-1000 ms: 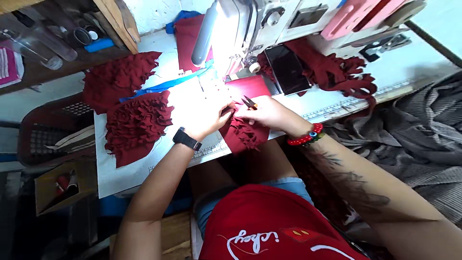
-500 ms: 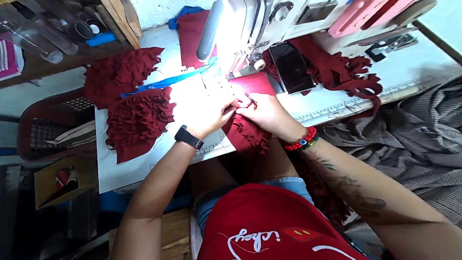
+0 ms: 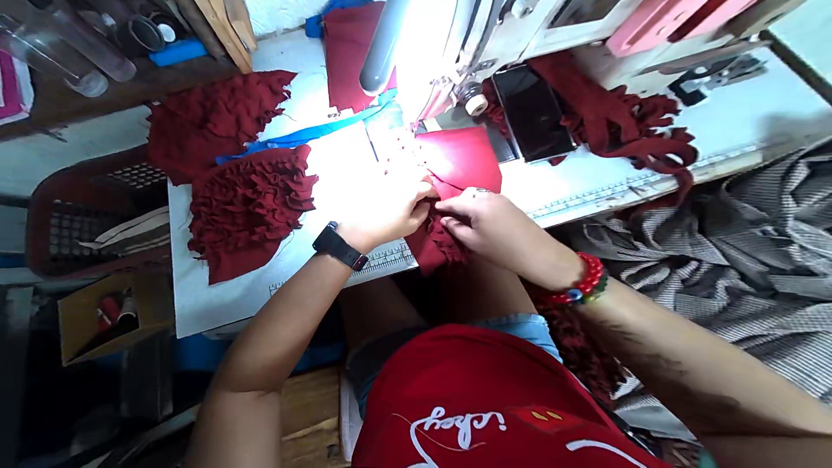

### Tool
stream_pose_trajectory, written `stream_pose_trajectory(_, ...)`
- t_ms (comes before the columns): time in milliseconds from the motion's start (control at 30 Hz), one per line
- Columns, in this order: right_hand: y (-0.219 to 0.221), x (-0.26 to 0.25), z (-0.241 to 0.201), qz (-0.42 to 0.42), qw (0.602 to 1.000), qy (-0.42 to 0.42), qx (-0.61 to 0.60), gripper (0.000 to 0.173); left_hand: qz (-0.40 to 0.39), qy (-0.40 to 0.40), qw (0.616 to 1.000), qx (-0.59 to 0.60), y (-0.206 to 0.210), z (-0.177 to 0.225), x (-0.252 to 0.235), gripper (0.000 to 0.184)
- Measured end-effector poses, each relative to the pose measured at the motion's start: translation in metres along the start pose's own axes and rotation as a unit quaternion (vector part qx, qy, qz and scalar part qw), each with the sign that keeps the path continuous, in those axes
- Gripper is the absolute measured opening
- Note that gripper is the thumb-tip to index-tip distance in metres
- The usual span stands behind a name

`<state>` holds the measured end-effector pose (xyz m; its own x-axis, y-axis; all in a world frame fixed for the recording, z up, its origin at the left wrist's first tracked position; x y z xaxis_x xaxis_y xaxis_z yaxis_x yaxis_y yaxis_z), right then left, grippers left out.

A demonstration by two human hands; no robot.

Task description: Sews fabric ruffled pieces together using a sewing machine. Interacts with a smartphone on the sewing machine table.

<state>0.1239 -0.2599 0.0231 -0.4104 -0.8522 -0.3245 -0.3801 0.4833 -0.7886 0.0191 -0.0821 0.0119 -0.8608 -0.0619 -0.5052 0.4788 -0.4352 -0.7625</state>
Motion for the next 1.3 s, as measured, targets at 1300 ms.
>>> stream_pose_trajectory(1300, -0.010, -0.017, 0.000, 0.002, 0.983, 0.175, -0.058, 0.014, 0.133, -0.028, 0.991, 0.009, 0.012, -0.001, 0.008, 0.008)
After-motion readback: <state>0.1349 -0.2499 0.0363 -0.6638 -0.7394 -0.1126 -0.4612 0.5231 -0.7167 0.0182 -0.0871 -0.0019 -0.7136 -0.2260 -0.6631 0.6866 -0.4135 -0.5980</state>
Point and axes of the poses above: each hand's wrist, its own x-axis away from the middle knuckle, its own y-axis out of the palm, z = x × y, the point moved 1 cm from there along -x, towards the middle knuckle, and after that the axes turned 15 degrees about z, right-handed, at the moved point
